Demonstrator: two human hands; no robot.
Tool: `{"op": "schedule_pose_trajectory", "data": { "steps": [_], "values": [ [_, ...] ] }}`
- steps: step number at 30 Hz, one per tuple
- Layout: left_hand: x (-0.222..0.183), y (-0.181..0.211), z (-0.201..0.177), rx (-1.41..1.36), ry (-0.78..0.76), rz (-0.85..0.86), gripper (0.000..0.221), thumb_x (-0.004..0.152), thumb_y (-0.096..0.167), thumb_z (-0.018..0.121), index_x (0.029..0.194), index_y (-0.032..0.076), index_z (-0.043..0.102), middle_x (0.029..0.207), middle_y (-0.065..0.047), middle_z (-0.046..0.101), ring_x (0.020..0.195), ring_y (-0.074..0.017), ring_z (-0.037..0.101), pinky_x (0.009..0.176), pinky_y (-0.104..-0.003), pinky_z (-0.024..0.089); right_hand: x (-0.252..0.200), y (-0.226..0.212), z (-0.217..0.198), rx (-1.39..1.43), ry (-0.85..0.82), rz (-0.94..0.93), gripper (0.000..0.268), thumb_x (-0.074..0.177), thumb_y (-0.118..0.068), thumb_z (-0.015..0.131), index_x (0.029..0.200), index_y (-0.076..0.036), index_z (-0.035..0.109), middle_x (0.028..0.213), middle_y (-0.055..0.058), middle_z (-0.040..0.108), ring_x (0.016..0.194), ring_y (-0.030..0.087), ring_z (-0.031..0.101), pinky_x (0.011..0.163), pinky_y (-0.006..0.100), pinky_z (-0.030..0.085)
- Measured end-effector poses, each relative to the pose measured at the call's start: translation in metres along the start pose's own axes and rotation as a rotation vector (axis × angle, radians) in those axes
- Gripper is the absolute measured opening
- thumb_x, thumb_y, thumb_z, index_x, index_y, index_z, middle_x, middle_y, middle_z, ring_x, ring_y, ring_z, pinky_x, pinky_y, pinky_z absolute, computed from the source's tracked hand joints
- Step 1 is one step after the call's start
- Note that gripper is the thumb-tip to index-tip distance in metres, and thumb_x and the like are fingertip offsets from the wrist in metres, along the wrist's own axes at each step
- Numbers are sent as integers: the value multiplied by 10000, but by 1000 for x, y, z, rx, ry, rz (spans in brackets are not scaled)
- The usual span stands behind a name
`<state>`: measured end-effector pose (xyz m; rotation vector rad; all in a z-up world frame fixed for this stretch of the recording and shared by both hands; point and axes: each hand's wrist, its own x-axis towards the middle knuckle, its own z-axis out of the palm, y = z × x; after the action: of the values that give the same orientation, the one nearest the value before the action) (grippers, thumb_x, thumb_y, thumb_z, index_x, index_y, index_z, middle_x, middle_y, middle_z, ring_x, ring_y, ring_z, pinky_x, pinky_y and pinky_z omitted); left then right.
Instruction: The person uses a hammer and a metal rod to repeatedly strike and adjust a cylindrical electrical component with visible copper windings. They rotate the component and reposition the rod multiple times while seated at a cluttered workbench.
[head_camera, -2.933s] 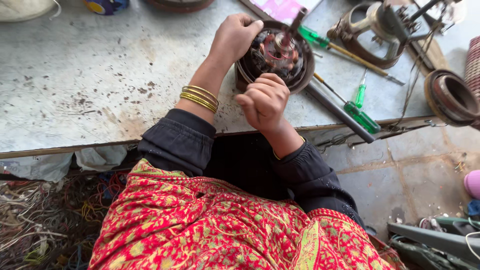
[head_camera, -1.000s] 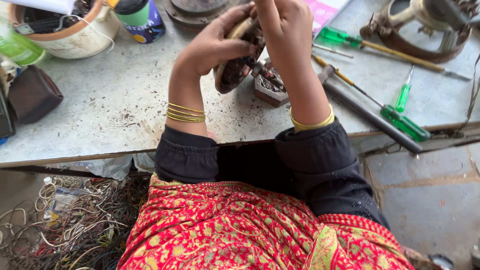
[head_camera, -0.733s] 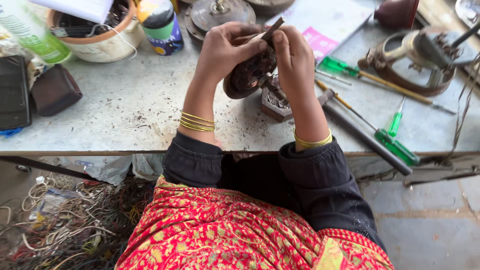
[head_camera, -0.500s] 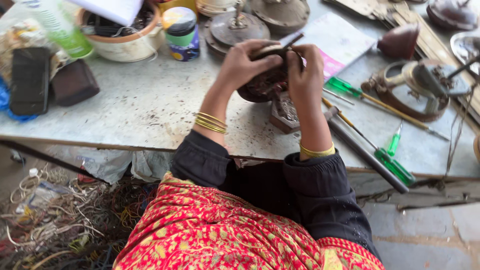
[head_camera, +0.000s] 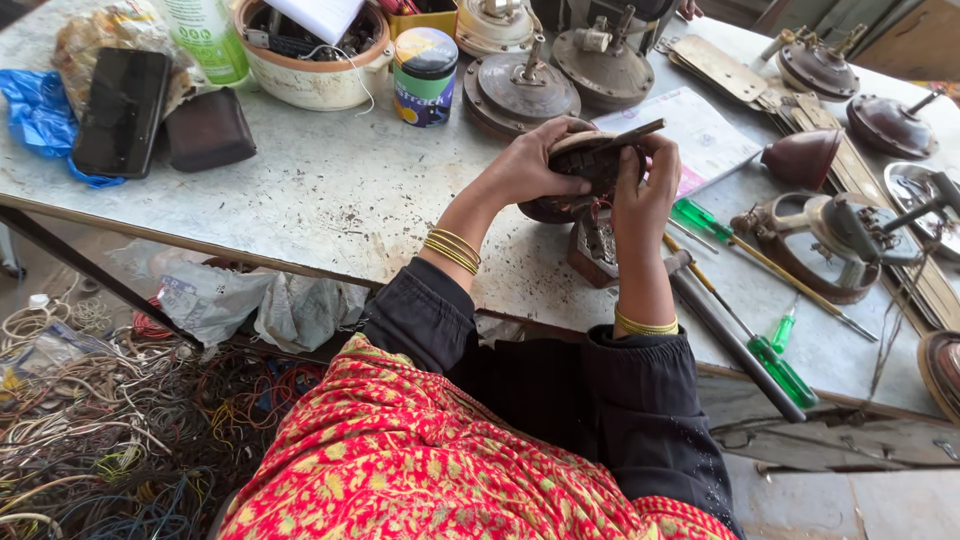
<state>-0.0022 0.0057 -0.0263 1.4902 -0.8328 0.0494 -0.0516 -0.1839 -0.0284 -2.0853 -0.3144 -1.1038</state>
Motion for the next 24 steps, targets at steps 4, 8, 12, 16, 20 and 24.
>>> {"op": "schedule_pose_trajectory", "data": {
  "steps": [4,8,12,16,20,24],
  "values": [
    [-5,-6,5,71,52,-42,755,680,126,935,1364,118,613,1300,-93,717,1183,-214,701,1036,-376,516,-4,3,0,-5,14,-24,95,1078,-72,599,1152,-20,569,1087,120,632,1056,252,582,930,386,486],
    [-8,-6,10,99,72,62,717,738,149,924,1382,124,610,1282,-85,730,1155,-215,738,1023,-354,539,-8,8,-2,16,36,-30,73,1083,-57,583,1142,-22,557,1080,114,620,1047,243,589,928,379,503],
    [-14,-3,12,212,91,204,668,792,167,928,1371,110,600,1262,-91,745,1133,-202,760,1004,-334,561,-15,15,-4,73,40,-14,61,1094,-57,568,1148,-29,558,1083,93,623,1039,204,604,930,357,523],
    [-18,4,14,301,119,232,652,776,190,945,1335,101,622,1216,-103,763,1111,-213,764,969,-331,586,-17,21,-6,159,40,-7,57,1120,-68,550,1164,-34,560,1148,81,662,1082,162,624,952,344,521],
    [-18,5,17,370,137,252,665,761,211,957,1326,99,625,1191,-106,760,1087,-223,761,959,-328,619,-17,23,-4,134,53,21,100,1124,-72,538,1214,-40,568,1155,62,649,1078,135,628,960,333,526],
    [-17,1,20,383,140,262,678,760,241,963,1331,108,622,1185,-103,763,1063,-218,768,929,-332,576,-21,22,-7,234,29,22,115,1146,-55,513,1250,-47,561,1216,63,623,1134,140,612,986,329,514]
  ]
}}
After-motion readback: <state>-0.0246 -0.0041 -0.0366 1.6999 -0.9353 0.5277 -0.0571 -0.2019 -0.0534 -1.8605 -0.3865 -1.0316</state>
